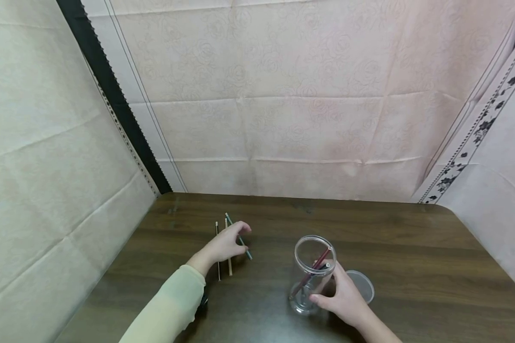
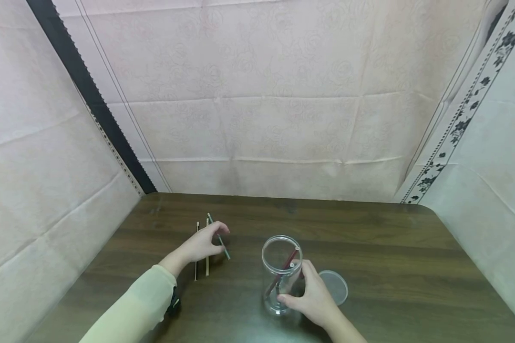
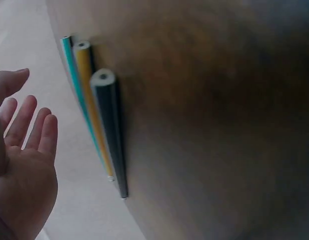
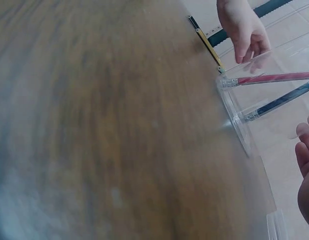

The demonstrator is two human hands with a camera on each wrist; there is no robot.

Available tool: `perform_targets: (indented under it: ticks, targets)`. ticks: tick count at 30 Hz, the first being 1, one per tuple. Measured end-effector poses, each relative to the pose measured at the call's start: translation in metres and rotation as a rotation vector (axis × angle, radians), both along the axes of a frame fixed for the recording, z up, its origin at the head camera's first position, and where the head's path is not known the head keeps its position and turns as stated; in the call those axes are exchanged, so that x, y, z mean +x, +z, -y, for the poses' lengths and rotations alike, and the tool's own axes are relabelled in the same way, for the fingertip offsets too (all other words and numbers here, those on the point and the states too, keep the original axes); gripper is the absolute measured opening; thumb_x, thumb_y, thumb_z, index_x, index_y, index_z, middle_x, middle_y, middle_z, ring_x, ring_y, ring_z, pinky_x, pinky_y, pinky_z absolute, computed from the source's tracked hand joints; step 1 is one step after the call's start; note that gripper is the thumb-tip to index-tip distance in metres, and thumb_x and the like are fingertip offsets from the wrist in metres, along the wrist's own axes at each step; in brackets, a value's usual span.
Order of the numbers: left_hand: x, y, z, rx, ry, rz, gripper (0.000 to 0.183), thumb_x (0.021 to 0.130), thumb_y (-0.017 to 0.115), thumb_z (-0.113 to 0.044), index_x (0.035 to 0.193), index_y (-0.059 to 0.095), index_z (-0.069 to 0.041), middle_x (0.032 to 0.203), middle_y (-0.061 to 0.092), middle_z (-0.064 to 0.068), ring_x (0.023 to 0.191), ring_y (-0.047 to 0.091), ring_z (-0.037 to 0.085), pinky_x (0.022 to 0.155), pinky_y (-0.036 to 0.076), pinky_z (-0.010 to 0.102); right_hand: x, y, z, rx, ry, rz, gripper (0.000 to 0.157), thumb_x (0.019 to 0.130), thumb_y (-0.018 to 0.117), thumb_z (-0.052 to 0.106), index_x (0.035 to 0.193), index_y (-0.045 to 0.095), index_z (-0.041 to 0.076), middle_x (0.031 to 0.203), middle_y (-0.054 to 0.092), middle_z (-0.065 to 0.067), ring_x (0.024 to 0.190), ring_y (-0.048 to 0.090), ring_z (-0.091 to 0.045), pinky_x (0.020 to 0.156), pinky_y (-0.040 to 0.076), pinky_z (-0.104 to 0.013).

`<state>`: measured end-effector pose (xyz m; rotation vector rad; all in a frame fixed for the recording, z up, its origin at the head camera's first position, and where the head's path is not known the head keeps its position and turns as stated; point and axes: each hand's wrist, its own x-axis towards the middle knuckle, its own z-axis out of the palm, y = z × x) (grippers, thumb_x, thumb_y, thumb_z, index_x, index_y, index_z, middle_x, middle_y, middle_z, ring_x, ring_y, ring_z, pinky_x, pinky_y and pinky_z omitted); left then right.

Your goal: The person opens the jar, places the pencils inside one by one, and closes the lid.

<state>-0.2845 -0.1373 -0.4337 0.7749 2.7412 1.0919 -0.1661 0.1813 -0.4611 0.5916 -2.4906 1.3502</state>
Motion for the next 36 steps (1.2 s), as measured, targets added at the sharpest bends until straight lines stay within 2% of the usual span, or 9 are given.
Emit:
perform_targets:
  ticks: [5,9,13,18,26,33,36]
  targets:
    - [-0.006,-0.008,0.002,-0.013,-0.047,0.006,0.044,0.078,0.064,0.003,0.117,0.048,-0.008,0.119,0.056,0.009,0.115,0.05,0.025,0.094,0.041,0.041,0.001,0.0,0.0,-0.004,-0.015,0.01,0.064,0.066,0.084,0.022,0.12,0.051,0.009,0.123,0.053,-0.006,0.116,0.047,-0.031,0.091,0.035,-0.059]
    - [-0.01,-0.011,0.001,-0.025,-0.06,0.009,0.043,0.078,0.063,0.004,0.115,0.047,-0.009,0.116,0.057,0.008,0.113,0.051,0.024,0.092,0.042,0.04,0.0,-0.002,0.0,0.01,-0.026,-0.007,0.063,0.065,0.084,0.022,0.118,0.052,0.01,0.121,0.054,-0.003,0.115,0.049,-0.028,0.09,0.037,-0.057]
    - [-0.014,-0.014,0.001,-0.079,-0.066,0.011,0.042,0.078,0.062,0.004,0.114,0.047,-0.01,0.111,0.057,0.004,0.107,0.053,0.022,0.09,0.043,0.039,0.001,-0.003,0.0,0.028,-0.028,-0.028,0.065,0.065,0.084,0.022,0.119,0.052,0.007,0.122,0.054,-0.006,0.114,0.05,-0.029,0.089,0.038,-0.056]
    - [-0.017,-0.017,0.0,-0.152,-0.092,-0.008,0.043,0.076,0.061,0.009,0.114,0.047,-0.008,0.104,0.057,0.002,0.101,0.054,0.02,0.087,0.043,0.038,0.001,-0.003,0.0,0.036,-0.033,-0.034,0.063,0.065,0.084,0.023,0.118,0.053,0.011,0.12,0.053,0.001,0.111,0.051,-0.024,0.088,0.04,-0.053]
    - [-0.012,-0.015,-0.007,-0.188,-0.13,-0.013,0.041,0.076,0.059,0.014,0.109,0.05,-0.008,0.1,0.057,0.0,0.097,0.054,0.019,0.085,0.045,0.038,0.001,-0.002,0.0,0.034,-0.038,-0.036,0.061,0.064,0.085,0.022,0.116,0.053,0.014,0.118,0.053,0.005,0.11,0.052,-0.019,0.089,0.041,-0.051]
    - [-0.003,-0.014,-0.017,-0.379,-0.216,-0.137,0.025,0.08,0.06,0.007,0.093,0.061,-0.014,0.096,0.054,-0.003,0.093,0.051,0.015,0.085,0.044,0.033,0.002,-0.002,0.0,0.037,-0.04,-0.03,0.061,0.065,0.084,0.023,0.117,0.053,0.014,0.117,0.053,0.006,0.108,0.052,-0.015,0.088,0.041,-0.05]
    - [0.001,-0.013,-0.019,-0.403,-0.235,-0.163,0.021,0.081,0.062,0.004,0.088,0.065,-0.016,0.094,0.054,-0.005,0.09,0.051,0.013,0.08,0.045,0.029,0.002,-0.003,0.0,0.04,-0.041,-0.03,0.062,0.065,0.084,0.024,0.117,0.053,0.015,0.116,0.053,0.006,0.107,0.051,-0.013,0.088,0.041,-0.05]
